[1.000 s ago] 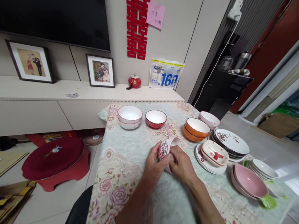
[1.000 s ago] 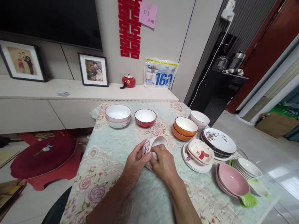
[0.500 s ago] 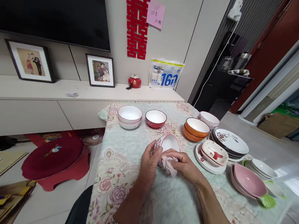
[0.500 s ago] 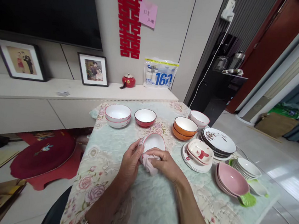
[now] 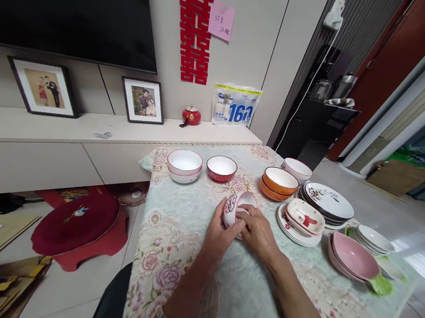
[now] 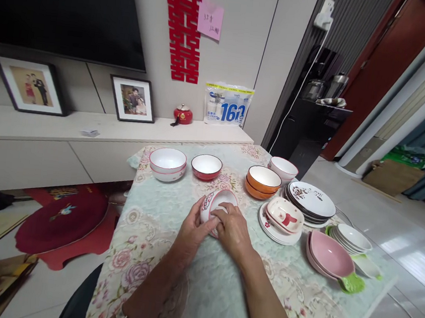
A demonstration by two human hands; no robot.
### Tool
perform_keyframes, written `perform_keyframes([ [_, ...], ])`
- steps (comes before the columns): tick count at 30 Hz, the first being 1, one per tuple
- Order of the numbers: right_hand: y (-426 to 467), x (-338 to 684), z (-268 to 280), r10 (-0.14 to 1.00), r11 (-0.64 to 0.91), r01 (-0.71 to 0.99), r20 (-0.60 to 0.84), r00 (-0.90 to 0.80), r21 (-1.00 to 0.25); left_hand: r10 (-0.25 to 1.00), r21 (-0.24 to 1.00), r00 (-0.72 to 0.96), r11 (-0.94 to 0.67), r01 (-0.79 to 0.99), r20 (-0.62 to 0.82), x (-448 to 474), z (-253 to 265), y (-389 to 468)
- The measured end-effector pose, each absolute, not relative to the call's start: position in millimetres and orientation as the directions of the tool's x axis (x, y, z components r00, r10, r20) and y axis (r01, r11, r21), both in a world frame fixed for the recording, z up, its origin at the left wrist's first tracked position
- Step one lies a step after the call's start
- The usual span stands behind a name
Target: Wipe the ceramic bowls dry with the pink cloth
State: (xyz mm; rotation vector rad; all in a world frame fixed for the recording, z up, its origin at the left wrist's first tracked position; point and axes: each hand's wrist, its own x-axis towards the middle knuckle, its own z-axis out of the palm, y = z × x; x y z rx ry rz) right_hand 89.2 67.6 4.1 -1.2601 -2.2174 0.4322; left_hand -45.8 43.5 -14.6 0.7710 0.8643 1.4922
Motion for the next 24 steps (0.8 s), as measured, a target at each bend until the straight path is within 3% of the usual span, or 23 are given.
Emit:
perform_keyframes([
  [4, 66, 92, 12, 0.894, 0.339, 0.383, 0.168, -0.415, -0.859, 0.996, 0.845, -0.086, -0.041, -0.533, -0.006, -46, -20, 45],
  [7, 61, 95, 23, 0.887, 0.237, 0.218, 0.12, -0.446, -0.947, 0.986, 0.831, -0.156, -0.033, -0.555, -0.065, -48, -16, 44],
  [10, 57, 96, 30, 0.843, 0.388, 0.269, 0.221, -0.49, -0.882, 0.974, 0.834, -0.204, -0.031, -0.55, -0.098, -50, -11, 43],
  [13, 59, 100, 28, 0.826, 0.548, 0.451, 0.369, -0.427, -0.705, 0.956, 0.83, -0.26, -0.034, -0.556, -0.135, -51, -8, 43],
  [17, 70, 109, 15, 0.833, 0.494, 0.669, 0.523, -0.181, -0.556, 0.938, 0.837, -0.31, -0.039, -0.546, -0.158, -52, -7, 43],
  [21, 78, 115, 7, 0.828, 0.382, 0.697, 0.56, 0.034, -0.607, 0.962, 0.83, -0.24, -0.027, -0.558, -0.13, -49, -8, 42],
  [24, 79, 116, 6, 0.875, 0.285, 0.636, 0.466, 0.133, -0.717, 0.971, 0.849, -0.223, -0.048, -0.527, -0.084, -47, -9, 41],
])
